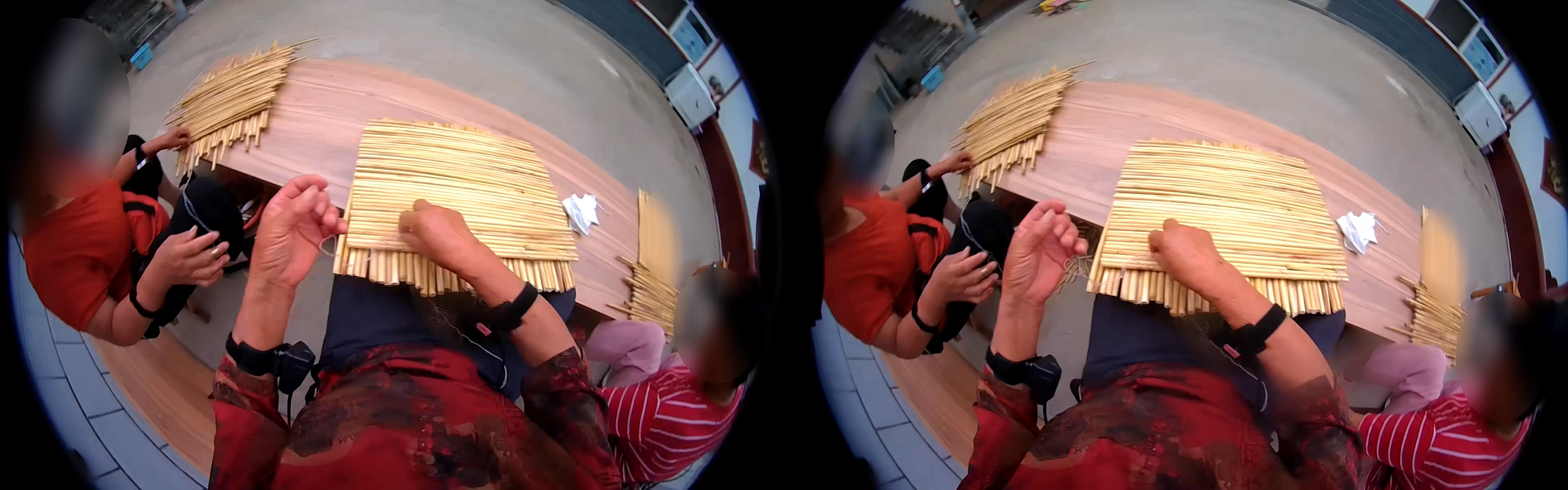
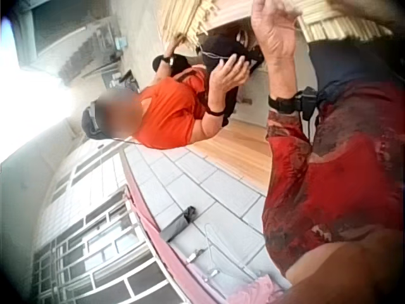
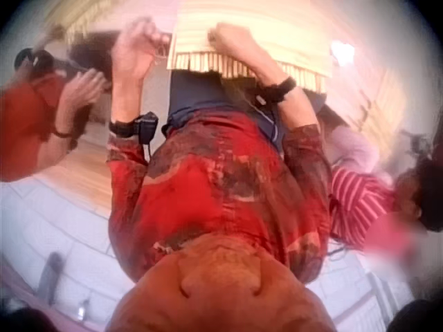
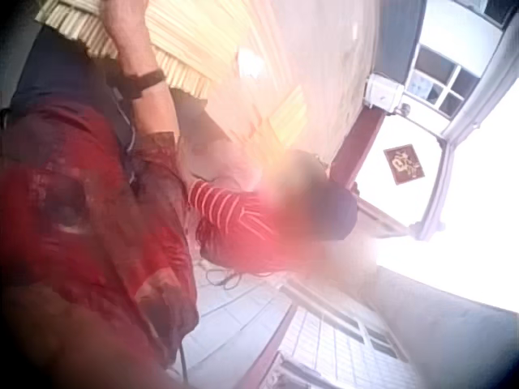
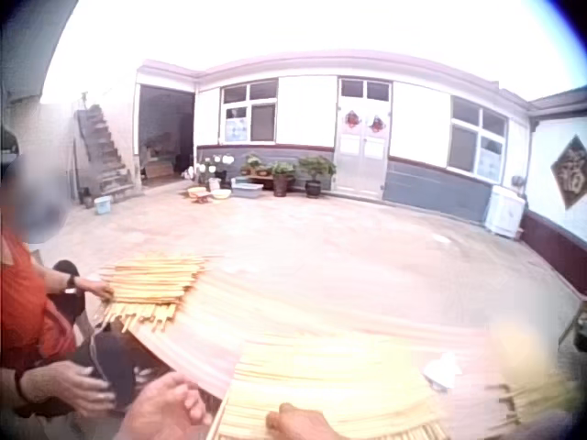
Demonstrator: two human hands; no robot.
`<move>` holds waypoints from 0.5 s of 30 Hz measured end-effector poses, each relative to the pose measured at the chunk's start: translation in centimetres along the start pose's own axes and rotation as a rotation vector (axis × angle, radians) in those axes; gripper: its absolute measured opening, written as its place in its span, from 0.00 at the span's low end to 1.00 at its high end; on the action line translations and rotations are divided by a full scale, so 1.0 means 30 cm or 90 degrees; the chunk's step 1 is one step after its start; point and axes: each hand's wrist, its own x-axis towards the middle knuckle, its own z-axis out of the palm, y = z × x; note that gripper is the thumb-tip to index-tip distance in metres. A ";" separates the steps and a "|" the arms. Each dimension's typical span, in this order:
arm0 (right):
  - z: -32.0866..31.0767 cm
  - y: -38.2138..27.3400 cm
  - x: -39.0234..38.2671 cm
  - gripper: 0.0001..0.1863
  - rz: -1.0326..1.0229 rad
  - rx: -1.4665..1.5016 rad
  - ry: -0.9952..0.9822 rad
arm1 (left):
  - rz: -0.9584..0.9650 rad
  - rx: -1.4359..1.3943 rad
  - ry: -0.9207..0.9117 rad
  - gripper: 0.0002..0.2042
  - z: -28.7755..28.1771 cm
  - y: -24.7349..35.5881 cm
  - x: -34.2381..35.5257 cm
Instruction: The person weaves a bamboo mat by hand, threading a thin string through the ends of bamboo strips to secure them. They periodically lift and flip the mat to work on different sections and tie off the string.
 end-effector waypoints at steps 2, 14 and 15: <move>-0.014 -0.001 0.015 0.07 -0.051 0.065 0.019 | 0.043 0.047 -0.021 0.08 0.002 0.013 0.005; 0.019 -0.087 -0.016 0.09 0.045 0.192 0.051 | 0.085 1.157 -0.170 0.15 -0.036 -0.231 0.029; -0.003 -0.100 -0.025 0.09 0.047 0.216 0.045 | 0.093 1.093 -0.130 0.12 -0.026 -0.246 0.029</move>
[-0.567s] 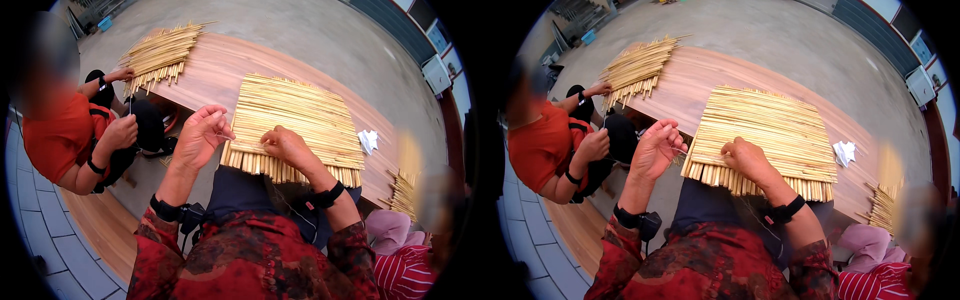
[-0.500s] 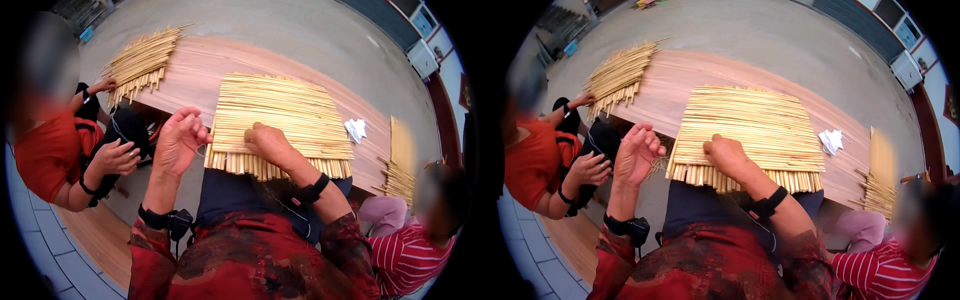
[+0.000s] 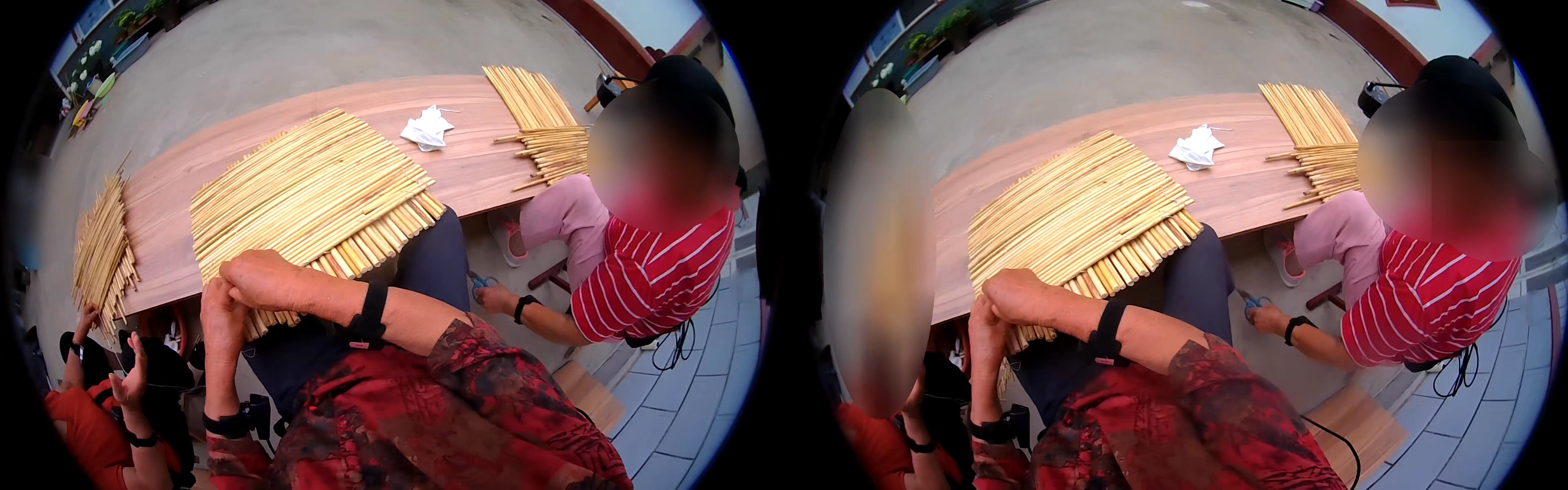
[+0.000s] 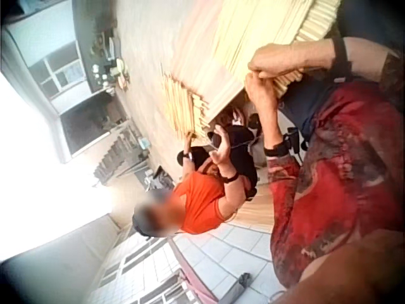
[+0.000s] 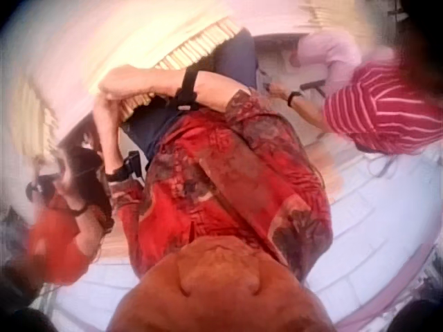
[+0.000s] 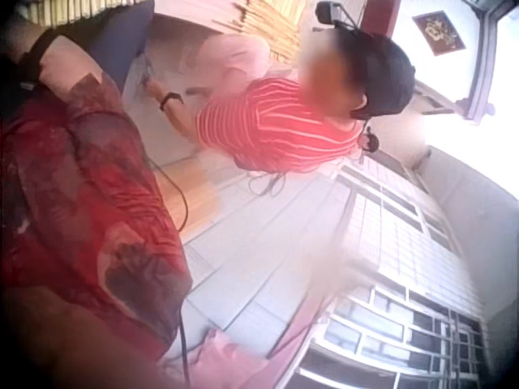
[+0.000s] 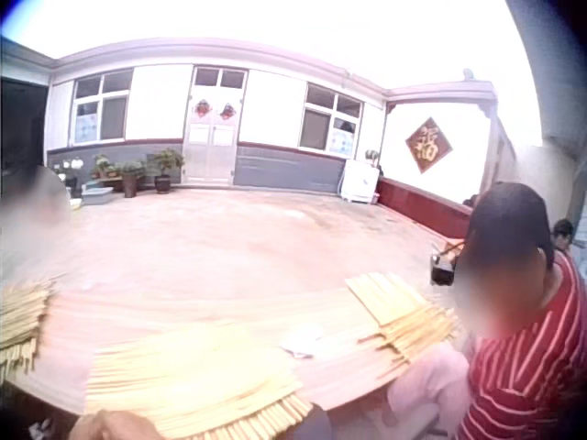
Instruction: The person weaves a bamboo mat by hand, threading a thin string through the ends of bamboo strips to secure them. They periodically lift and flip the mat to work on different sections and tie off the string.
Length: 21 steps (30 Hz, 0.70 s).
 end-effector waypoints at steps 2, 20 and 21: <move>-0.014 -0.011 0.004 0.09 -0.049 0.016 0.086 | -0.036 -0.100 0.000 0.11 0.014 -0.079 0.021; -0.493 -0.004 -0.561 0.22 0.262 -0.543 0.460 | -0.052 -0.030 0.015 0.15 -0.055 -0.014 -0.015; -0.493 0.015 -0.580 0.23 0.372 -0.528 0.397 | 0.002 0.034 0.027 0.18 -0.067 0.031 -0.003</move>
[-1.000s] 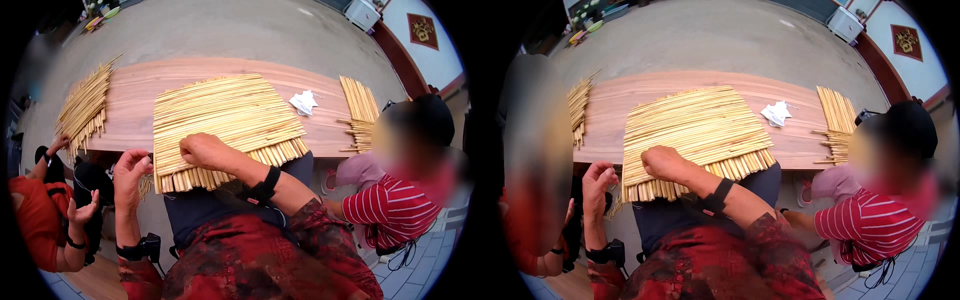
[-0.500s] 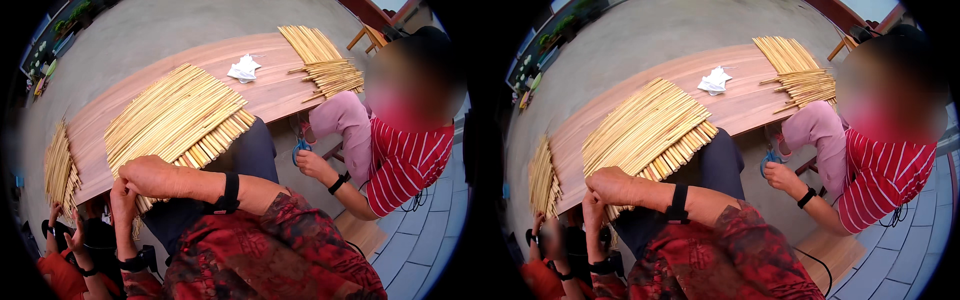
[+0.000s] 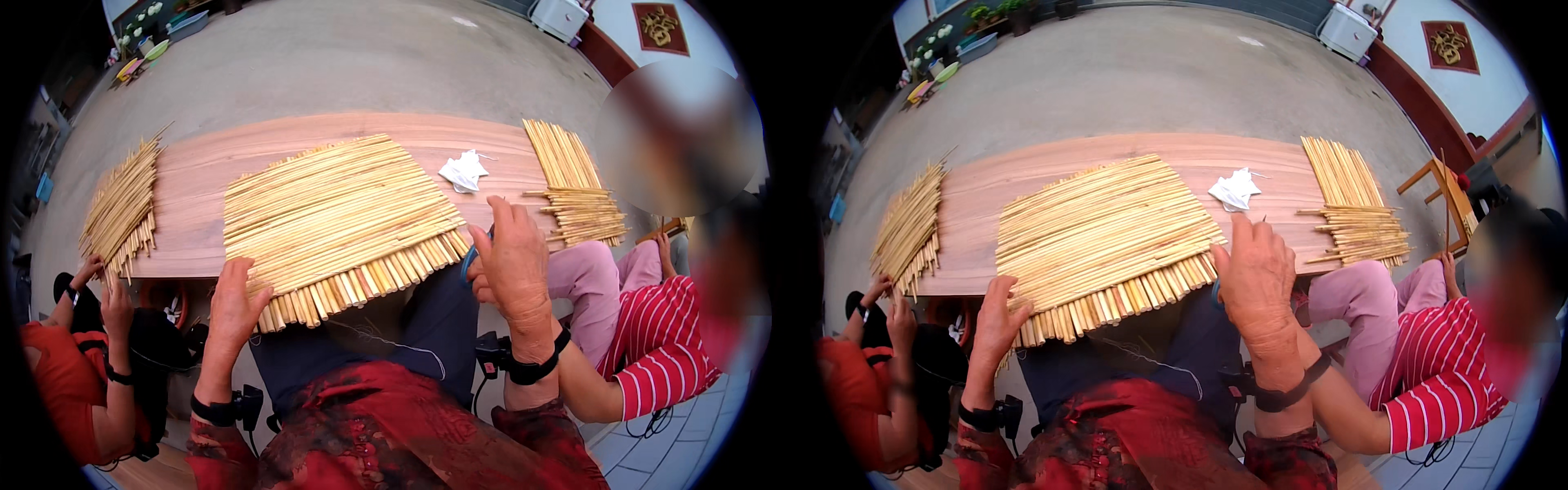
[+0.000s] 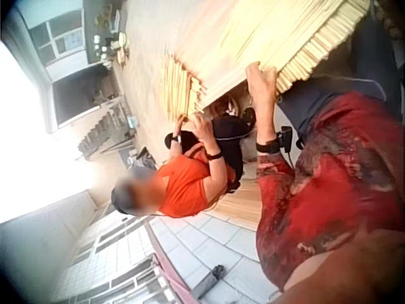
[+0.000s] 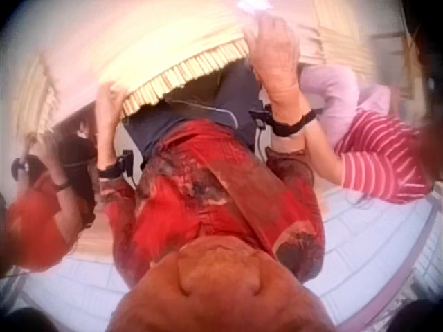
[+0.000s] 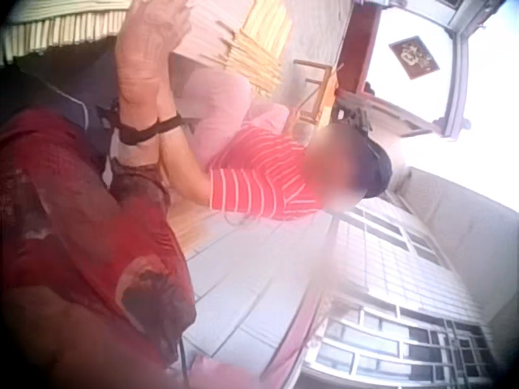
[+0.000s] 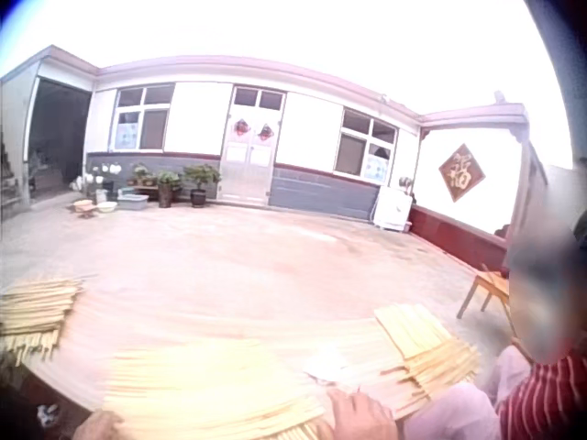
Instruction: The person weaves a bamboo mat by hand, threading a thin string through the ends of bamboo strips to secure them. They periodically lift and flip the mat to work on different sections and tie off the string.
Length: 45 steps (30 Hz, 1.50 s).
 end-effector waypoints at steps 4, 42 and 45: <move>0.156 0.093 -0.011 0.18 0.049 -0.034 -0.073 | 0.160 0.086 0.124 0.20 -0.045 0.075 0.051; 0.935 -1.548 0.444 0.11 -0.033 0.598 -0.819 | -0.380 -0.448 0.053 0.12 -0.013 -0.563 -0.390; 1.068 -1.593 0.385 0.09 0.040 0.590 -0.888 | -0.441 -0.413 0.024 0.12 0.038 -0.611 -0.443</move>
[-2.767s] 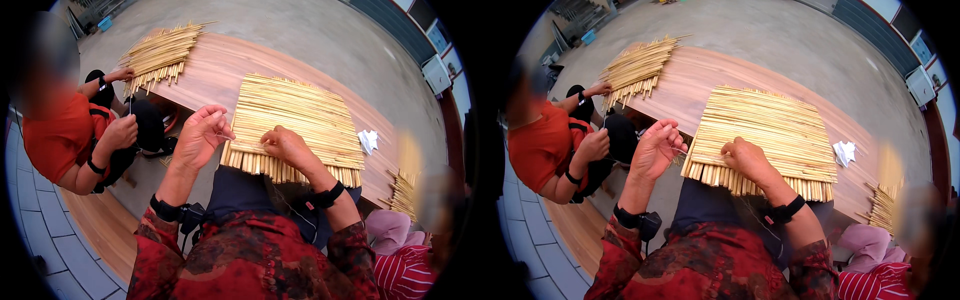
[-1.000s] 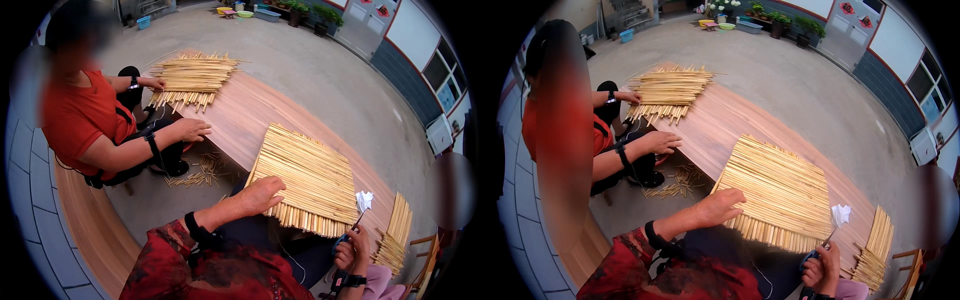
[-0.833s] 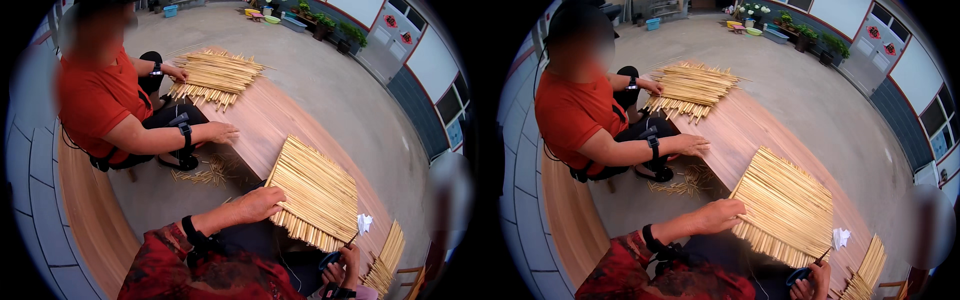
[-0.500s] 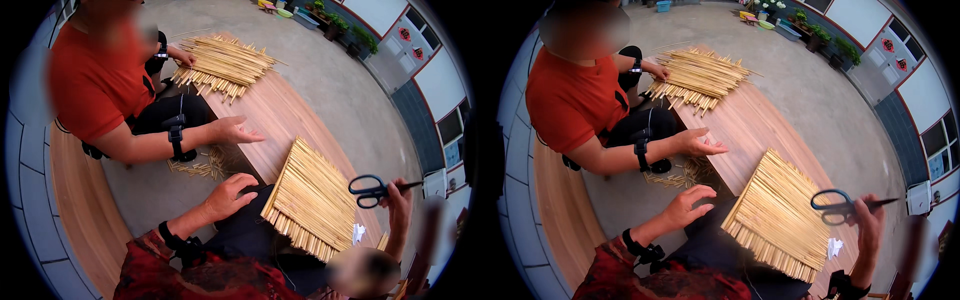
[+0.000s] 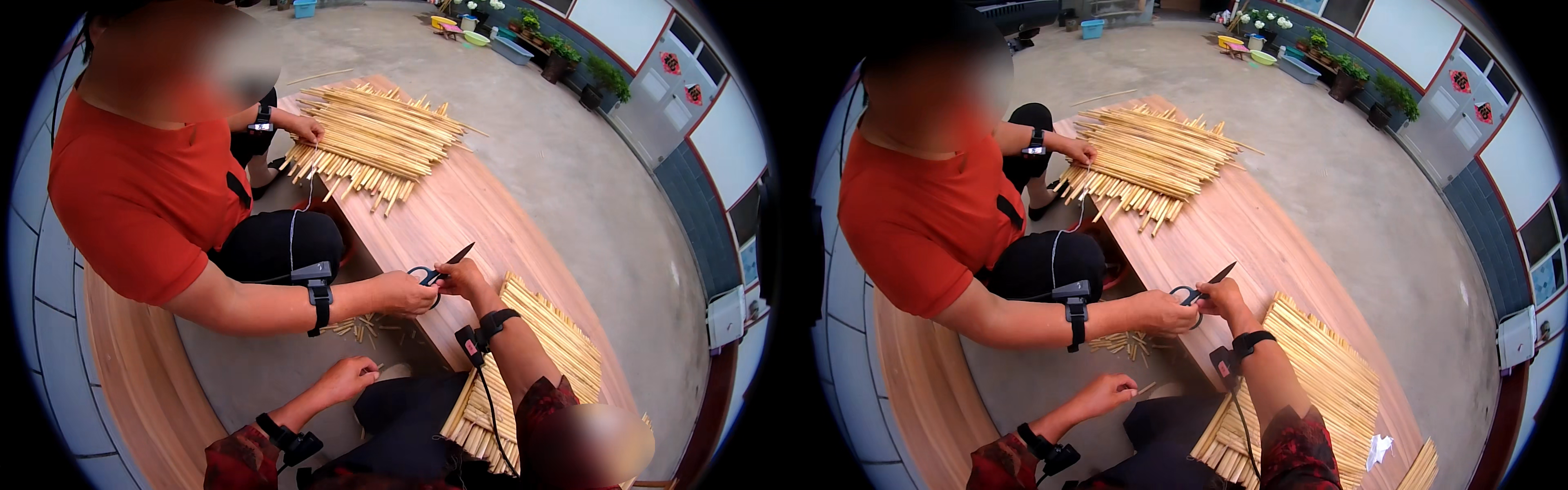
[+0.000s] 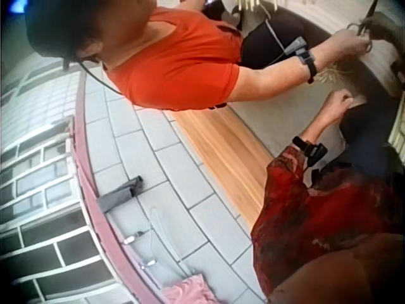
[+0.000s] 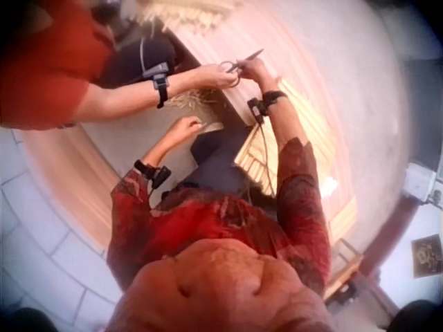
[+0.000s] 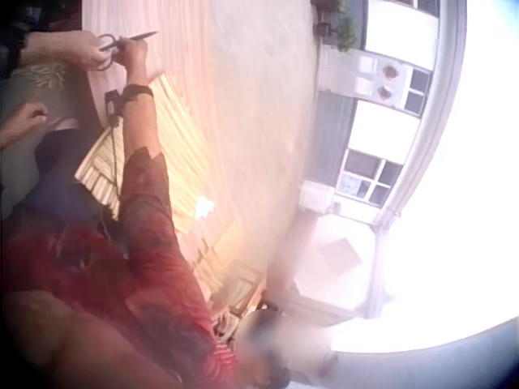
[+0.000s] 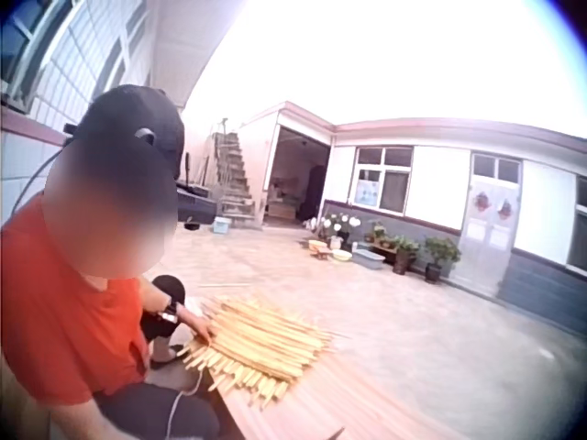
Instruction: The person weaves a bamboo mat by hand, threading a thin string through the ends of bamboo strips to secure them. They periodically lift and flip the mat to work on different sections and tie off the string.
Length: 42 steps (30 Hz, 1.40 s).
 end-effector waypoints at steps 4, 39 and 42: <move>-0.015 0.094 0.100 0.09 0.044 0.104 0.060 | 0.003 -0.026 -0.036 0.11 0.033 -0.006 0.038; -0.329 0.746 -1.357 0.15 -0.495 -0.745 0.334 | 0.044 -0.262 -0.099 0.15 0.314 0.444 -0.103; -0.339 0.706 -1.452 0.14 -0.440 -0.723 0.228 | 0.058 -0.261 -0.122 0.16 0.328 0.433 -0.180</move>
